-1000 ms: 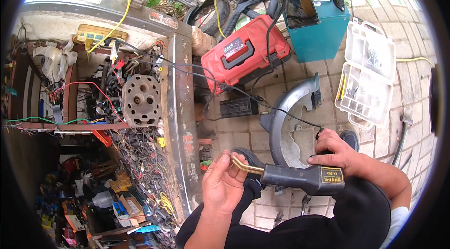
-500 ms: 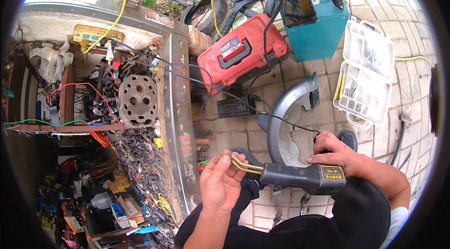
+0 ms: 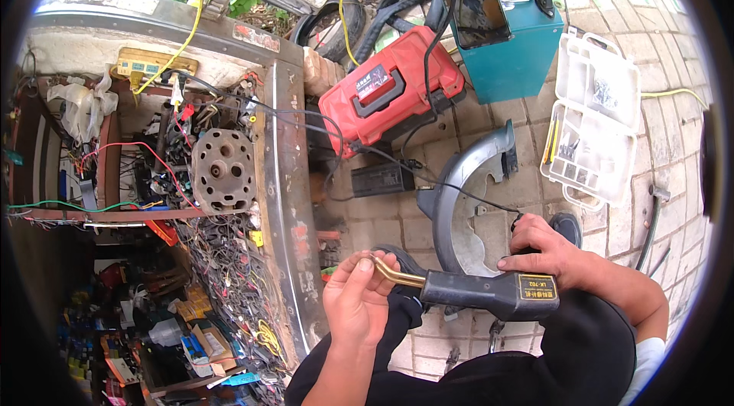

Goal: The person sits on the ground and selects small metal fasteners from a compartmentalized plastic case. They then use a heat gun to apply heat to a grey scooter fender, moving the nozzle along its surface. The person handles the fasteners and the fender throughout the clip.

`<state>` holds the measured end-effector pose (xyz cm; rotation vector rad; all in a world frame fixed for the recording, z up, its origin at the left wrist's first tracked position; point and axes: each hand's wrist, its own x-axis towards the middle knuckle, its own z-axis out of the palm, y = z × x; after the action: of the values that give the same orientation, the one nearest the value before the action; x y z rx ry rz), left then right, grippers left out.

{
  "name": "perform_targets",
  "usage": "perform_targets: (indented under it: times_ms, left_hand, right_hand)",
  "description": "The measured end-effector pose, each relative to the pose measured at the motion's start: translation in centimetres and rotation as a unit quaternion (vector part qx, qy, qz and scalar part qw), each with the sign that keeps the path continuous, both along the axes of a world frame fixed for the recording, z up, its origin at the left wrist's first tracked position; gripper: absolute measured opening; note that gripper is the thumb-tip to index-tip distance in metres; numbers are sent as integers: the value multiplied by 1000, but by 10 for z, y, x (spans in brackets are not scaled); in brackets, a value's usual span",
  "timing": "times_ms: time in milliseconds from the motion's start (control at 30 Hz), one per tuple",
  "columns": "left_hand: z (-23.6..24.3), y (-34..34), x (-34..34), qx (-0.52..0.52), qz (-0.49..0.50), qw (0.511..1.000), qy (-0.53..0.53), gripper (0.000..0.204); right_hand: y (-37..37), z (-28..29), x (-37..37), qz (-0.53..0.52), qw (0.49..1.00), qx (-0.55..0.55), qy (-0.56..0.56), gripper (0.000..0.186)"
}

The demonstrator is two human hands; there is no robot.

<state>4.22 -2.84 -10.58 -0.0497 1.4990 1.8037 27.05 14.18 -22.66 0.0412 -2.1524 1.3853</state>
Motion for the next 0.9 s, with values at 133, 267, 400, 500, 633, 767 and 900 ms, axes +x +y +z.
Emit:
perform_targets:
  times_ms: [133,267,400,500,633,767,900]
  left_hand:
    - [-1,-2,0,20,-21,1000,-5,15]
    - [-4,-6,-5,23,-53,998,9,17]
    - [-5,-7,-7,34,-64,997,11,18]
    - [-5,-8,-5,32,-64,997,21,19]
    - [-6,-10,-7,57,-99,992,52,20]
    - [-10,-12,-12,91,-132,986,48,22]
    - [-11,-12,-12,100,-141,984,54,27]
  right_hand:
    - [0,-1,1,4,1000,-13,4,49]
    - [1,-4,5,10,1000,0,0,49]
    - [-3,-9,7,45,993,-105,-14,50]
    - [-3,-12,10,70,982,-170,-44,51]
    - [-2,-11,15,84,970,-219,-61,53]
    - [0,-11,17,107,959,-257,-57,53]
    - [0,-11,17,110,958,-259,-57,53]
